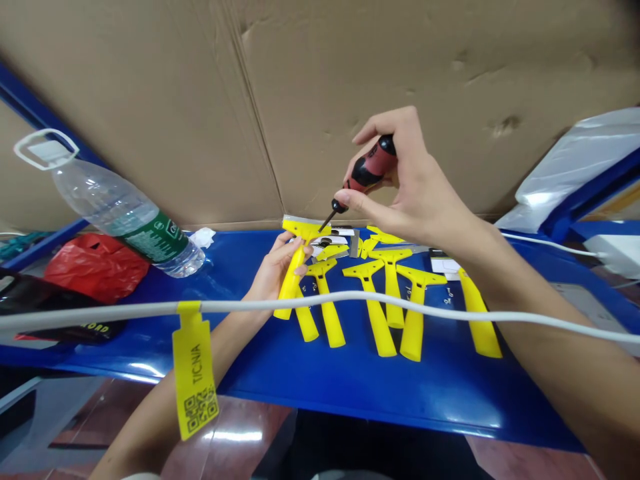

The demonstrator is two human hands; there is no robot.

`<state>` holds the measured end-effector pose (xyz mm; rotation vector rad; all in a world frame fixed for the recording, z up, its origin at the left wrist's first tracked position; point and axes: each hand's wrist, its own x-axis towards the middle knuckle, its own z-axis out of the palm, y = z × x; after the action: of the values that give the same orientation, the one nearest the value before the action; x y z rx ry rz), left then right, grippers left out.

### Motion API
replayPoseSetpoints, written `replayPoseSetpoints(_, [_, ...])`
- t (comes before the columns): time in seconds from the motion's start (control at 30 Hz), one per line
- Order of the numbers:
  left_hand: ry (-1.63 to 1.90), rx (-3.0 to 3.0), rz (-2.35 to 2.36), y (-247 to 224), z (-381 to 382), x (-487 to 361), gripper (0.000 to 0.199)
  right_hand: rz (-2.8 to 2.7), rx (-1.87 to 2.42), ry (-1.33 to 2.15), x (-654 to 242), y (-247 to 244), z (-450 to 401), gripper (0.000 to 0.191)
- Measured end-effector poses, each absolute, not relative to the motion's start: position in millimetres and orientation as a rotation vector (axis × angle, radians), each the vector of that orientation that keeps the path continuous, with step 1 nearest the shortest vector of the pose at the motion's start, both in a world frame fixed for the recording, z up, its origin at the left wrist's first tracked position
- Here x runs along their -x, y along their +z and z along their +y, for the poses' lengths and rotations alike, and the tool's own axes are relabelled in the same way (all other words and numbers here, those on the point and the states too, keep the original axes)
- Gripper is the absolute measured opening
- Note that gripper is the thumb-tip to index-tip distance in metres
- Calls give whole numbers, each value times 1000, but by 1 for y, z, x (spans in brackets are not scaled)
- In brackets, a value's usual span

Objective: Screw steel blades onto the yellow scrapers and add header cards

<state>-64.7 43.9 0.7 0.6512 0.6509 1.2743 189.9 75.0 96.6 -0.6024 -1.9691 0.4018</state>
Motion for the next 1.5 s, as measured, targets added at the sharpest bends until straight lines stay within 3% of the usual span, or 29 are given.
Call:
replayPoseSetpoints(0.2, [1261, -633, 664, -3, 46, 65, 31, -2015, 539, 480, -189, 95, 75, 51])
replayPoseSetpoints(0.7, [1260, -676, 658, -8, 46, 64, 32, -1982, 574, 357, -185, 92, 76, 57])
replayPoseSetpoints(1.0, [1269, -640, 631, -3, 46, 66, 26, -1989, 498, 549, -185, 92, 72, 51])
replayPoseSetpoints(1.27, [1260, -616, 662, -7, 46, 64, 33, -1991, 584, 453, -184, 90, 76, 59])
replayPoseSetpoints(1.5, [1288, -614, 654, -6, 49, 67, 29, -1985, 556, 537, -180, 86, 77, 48])
